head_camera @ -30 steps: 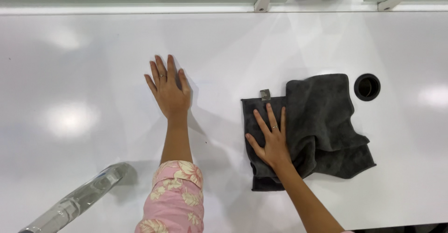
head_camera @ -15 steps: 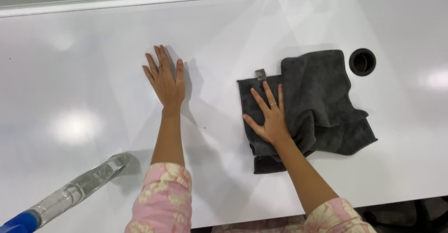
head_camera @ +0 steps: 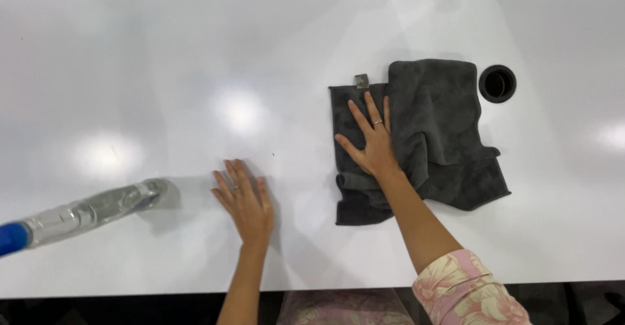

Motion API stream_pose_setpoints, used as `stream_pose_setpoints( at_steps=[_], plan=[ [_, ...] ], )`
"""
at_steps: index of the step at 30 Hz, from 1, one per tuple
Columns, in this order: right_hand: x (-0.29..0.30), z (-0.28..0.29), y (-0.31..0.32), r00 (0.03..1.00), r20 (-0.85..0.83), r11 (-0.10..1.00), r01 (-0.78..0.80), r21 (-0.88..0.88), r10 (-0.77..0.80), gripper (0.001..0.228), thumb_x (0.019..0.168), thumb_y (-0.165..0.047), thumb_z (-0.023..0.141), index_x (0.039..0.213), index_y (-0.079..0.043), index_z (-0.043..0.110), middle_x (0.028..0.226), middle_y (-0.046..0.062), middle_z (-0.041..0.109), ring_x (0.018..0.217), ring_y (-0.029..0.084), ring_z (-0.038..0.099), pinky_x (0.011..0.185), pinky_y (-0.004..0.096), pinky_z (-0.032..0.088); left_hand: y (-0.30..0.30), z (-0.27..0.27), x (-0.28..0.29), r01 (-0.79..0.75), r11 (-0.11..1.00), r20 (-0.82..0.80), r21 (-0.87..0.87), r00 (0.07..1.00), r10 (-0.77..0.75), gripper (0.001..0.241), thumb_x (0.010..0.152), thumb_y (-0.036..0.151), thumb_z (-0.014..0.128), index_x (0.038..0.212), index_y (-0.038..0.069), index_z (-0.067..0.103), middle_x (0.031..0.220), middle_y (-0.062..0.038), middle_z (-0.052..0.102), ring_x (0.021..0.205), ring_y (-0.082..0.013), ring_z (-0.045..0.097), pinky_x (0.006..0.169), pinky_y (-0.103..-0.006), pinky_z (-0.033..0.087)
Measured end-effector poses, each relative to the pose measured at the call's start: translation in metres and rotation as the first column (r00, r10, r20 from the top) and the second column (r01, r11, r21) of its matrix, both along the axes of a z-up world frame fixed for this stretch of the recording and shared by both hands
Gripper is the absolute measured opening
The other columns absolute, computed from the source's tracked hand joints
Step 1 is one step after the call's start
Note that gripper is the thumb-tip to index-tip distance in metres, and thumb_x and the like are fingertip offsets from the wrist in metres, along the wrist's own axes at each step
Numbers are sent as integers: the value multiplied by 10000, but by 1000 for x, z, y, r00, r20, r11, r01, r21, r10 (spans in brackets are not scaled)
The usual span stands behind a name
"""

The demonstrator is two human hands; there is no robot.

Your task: The person cleans a white desk by using a spray bottle and a grey cloth, wipes the surface, and attaches a yellow sticky note to a divider.

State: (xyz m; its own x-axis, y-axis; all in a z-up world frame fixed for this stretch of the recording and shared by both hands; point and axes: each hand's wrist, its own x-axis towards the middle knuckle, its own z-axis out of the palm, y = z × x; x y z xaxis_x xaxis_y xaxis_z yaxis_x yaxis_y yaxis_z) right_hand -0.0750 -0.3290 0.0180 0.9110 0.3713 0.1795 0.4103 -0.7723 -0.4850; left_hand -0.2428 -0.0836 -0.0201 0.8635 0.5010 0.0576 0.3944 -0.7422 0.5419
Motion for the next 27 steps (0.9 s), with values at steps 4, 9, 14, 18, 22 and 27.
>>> stream_pose_setpoints(
  at_steps=[4, 9, 14, 18, 22, 27],
  plan=[
    [0, 2, -47, 990, -139, 994, 29, 102, -14, 749, 913, -457, 733, 1564, -222, 446, 1723, 121, 173, 1558, 438, 210, 1241, 571, 267, 3, 0, -14, 1, 997, 8, 71, 1000, -2, 592, 1100, 336, 376, 1588, 2, 356, 1677, -179, 314, 1572, -448, 129, 1244, -640, 41],
    [-19, -2, -119, 990, -105, 989, 103, 106, -92, 758, 949, -395, 714, 1606, -186, 399, 1739, 135, 134, 1572, 407, 239, 1237, 526, 301, 9, -17, -16, -28, 996, 139, 87, 990, 16, 560, 1094, 311, 420, 1571, 16, 425, 1660, -168, 367, 1568, -427, 213, 1265, -619, 83],
    [-35, 6, -188, 980, -39, 980, 197, 23, -196, 734, 967, -475, 657, 1607, -234, 391, 1756, 114, 146, 1587, 417, 262, 1254, 538, 319, 10, -19, -16, -41, 996, 182, 84, 983, 25, 544, 1085, 279, 453, 1559, 11, 456, 1646, -161, 406, 1561, -417, 249, 1264, -615, 112],
    [-37, 9, -202, 949, 26, 907, 308, -286, -314, 743, 991, -541, 597, 1639, -246, 382, 1759, 110, 124, 1554, 549, 153, 1243, 619, 222, 4, -9, -14, -48, 992, 169, 119, 985, 27, 535, 1080, 266, 475, 1550, 9, 468, 1635, -170, 422, 1550, -417, 267, 1259, -615, 127],
    [-36, 12, -181, 937, -39, 906, 325, -270, -348, 744, 1009, -550, 545, 1653, -234, 348, 1759, 134, 99, 1518, 581, 176, 1234, 629, 215, -3, -1, -11, -59, 985, 146, 161, 989, 35, 536, 1073, 265, 483, 1545, 11, 475, 1625, -162, 436, 1549, -415, 278, 1259, -615, 131],
    [-55, 13, -133, 971, -110, 972, 199, -124, -213, 752, 997, -531, 537, 1632, -186, 328, 1736, 210, 77, 1504, 512, 303, 1202, 643, 240, -11, 11, -11, -64, 983, 121, 174, 992, 43, 538, 1073, 268, 488, 1544, 9, 473, 1622, -163, 440, 1548, -414, 280, 1261, -614, 135]
  ],
)
